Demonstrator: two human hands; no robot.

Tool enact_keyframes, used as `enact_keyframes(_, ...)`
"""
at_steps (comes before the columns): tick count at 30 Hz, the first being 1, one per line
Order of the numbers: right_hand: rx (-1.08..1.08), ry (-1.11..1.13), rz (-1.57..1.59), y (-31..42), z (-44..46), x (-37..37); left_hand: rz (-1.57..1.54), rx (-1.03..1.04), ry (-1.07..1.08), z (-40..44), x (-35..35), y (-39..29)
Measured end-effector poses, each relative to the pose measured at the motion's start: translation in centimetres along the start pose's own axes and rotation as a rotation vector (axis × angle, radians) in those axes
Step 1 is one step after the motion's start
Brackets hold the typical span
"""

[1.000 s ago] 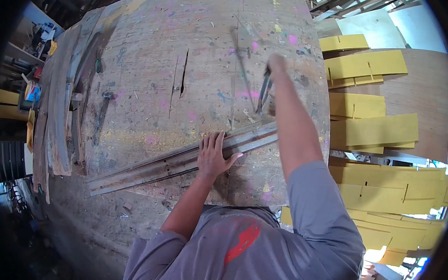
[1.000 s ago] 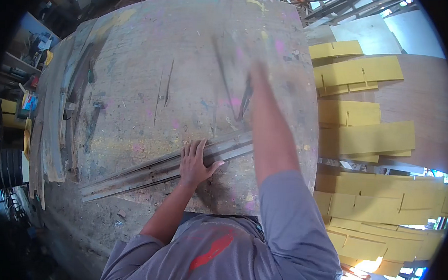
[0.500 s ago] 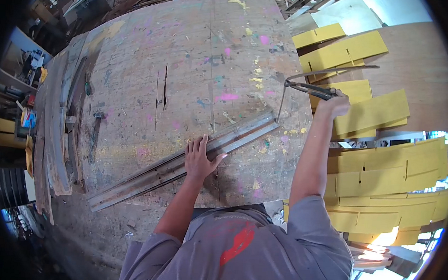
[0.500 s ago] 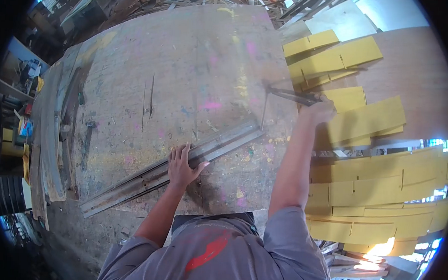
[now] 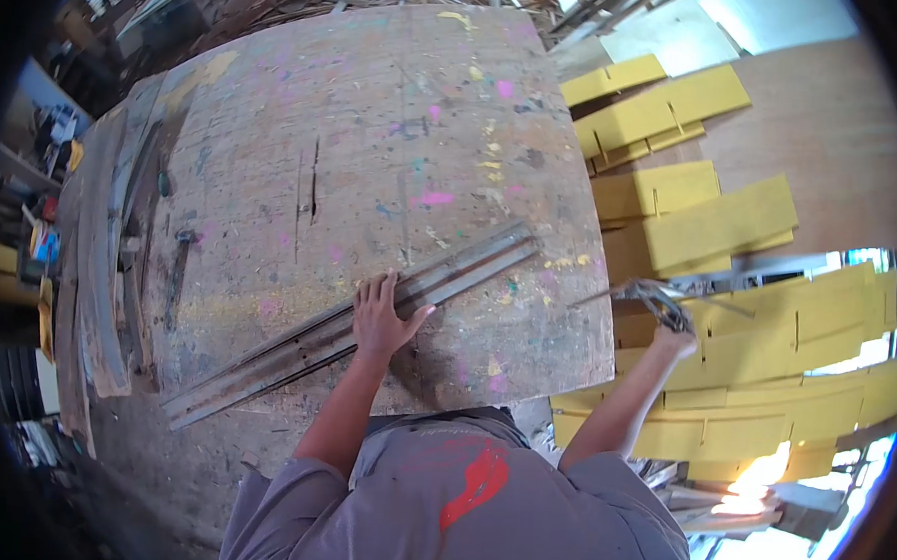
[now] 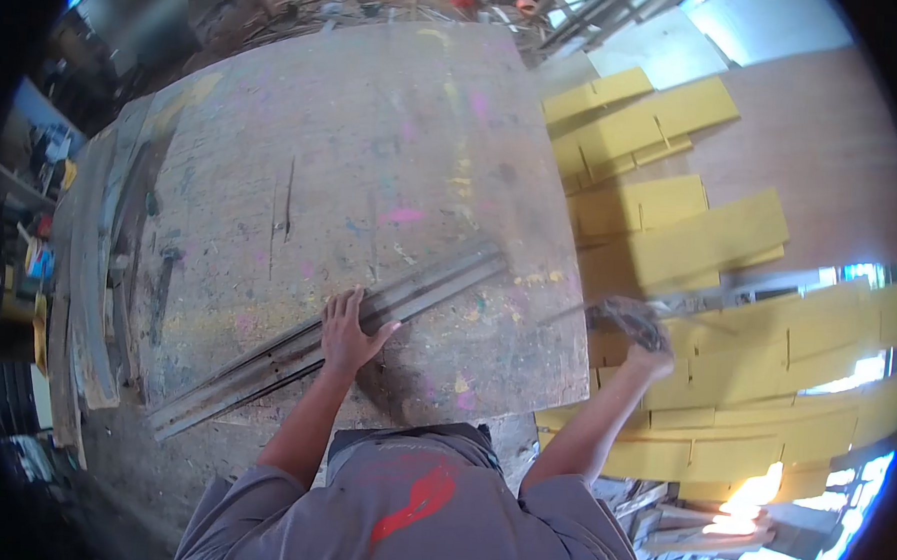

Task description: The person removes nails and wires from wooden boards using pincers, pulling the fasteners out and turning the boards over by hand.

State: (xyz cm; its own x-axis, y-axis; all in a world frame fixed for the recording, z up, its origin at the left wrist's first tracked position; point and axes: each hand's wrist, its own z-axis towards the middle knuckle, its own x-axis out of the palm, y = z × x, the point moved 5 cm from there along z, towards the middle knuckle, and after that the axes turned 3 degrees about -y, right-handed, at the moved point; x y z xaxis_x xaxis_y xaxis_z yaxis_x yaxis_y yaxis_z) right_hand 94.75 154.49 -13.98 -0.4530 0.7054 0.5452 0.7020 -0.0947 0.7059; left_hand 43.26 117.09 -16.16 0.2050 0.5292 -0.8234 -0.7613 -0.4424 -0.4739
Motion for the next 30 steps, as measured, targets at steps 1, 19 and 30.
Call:
enact_keyframes(1, 0.009, 0.027, -0.096, 0.1, -5.7, 2.6, 0.003, 0.002, 0.005, -0.1, 0.2, 0.0)
enact_keyframes(19, 0.348, 0.579, -0.209, -20.6, -30.1, 20.6, -0.194, -0.232, -0.139, -6.0, -10.1, 6.0)
enact_keyframes(30, 0.259, 1.247, -0.972, -22.5, -35.3, 14.1, 0.003, -0.356, -0.220, -12.7, -14.6, 13.8)
